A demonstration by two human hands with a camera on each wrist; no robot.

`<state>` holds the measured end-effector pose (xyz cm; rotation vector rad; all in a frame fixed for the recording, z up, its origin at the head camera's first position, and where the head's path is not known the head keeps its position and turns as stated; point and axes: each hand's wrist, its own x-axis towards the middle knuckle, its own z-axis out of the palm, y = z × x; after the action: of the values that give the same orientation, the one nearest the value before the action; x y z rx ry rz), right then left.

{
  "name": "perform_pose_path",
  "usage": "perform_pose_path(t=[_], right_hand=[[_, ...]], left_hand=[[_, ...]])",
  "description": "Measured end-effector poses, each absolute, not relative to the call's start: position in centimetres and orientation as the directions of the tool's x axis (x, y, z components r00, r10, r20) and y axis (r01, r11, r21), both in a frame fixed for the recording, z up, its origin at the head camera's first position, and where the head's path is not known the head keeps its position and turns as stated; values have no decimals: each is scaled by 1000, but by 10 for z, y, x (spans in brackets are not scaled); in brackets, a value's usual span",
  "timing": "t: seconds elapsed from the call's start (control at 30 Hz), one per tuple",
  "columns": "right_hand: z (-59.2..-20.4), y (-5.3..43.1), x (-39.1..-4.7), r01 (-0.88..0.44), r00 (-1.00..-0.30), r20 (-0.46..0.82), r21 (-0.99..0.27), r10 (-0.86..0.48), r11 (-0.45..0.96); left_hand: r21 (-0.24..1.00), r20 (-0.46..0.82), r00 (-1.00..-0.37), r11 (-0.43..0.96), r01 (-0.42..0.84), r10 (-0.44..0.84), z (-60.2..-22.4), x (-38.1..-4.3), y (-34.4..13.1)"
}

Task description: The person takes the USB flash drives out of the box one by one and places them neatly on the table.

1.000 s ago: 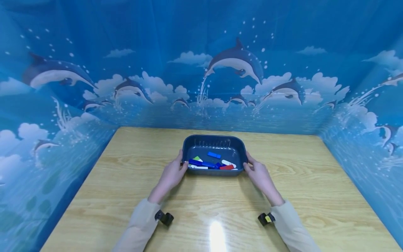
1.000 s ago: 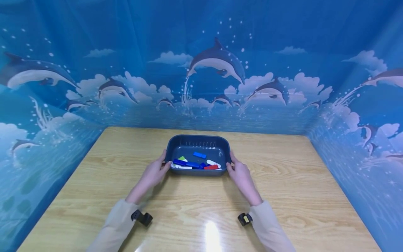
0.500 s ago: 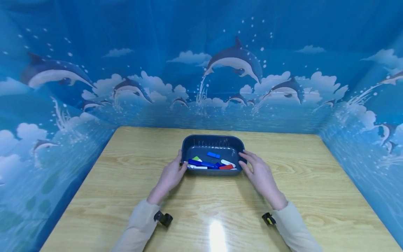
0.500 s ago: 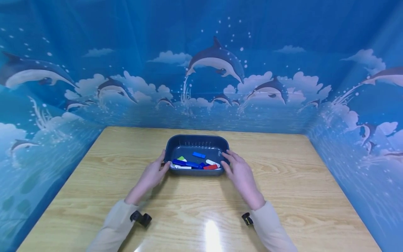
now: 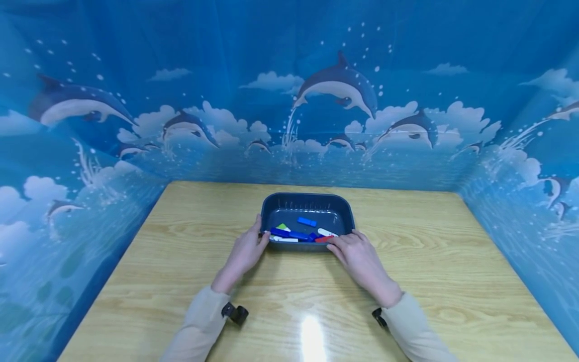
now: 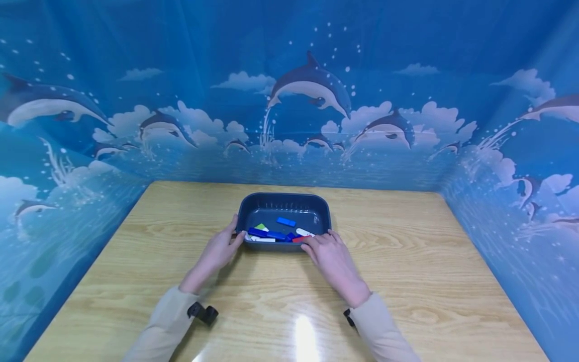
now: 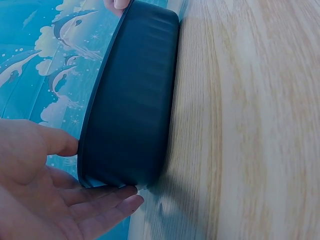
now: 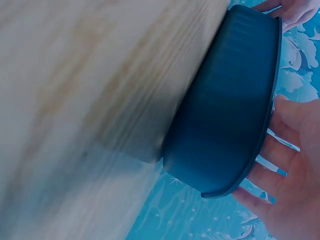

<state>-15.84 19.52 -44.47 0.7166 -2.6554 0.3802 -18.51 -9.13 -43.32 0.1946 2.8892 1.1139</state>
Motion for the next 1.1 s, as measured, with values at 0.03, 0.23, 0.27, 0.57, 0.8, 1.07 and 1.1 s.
perform_pose_path(t=[0.03,0.23,0.27,0.57,0.8,1.07,1.1], right_hand=[[-445,195,-159,-526,-805,410,-159,-429,835],[-445,194,-161,-525,-804,416,-163,-425,835],[-445,194,-161,-524,-805,415,-164,-424,835],[-445,194,-162,-520,-807,419,-169,-417,837],[-445,195,-162,-517,-808,417,-167,-416,839],[-444,193,-162,-508,-817,404,-169,-411,844],[-444,193,-162,-510,-815,407,-169,-412,843]], left_hand=[[672,7,-992,734,100,129,-433,-185,-91],[684,12,-993,723,94,117,-434,-186,-92],[686,27,-993,720,102,114,-432,-186,-92],[577,252,-955,768,277,155,-403,-198,-81],[402,130,-909,817,413,395,-394,-213,-60],[291,51,-900,856,428,433,-411,-226,-51],[287,39,-903,861,421,429,-413,-227,-51]])
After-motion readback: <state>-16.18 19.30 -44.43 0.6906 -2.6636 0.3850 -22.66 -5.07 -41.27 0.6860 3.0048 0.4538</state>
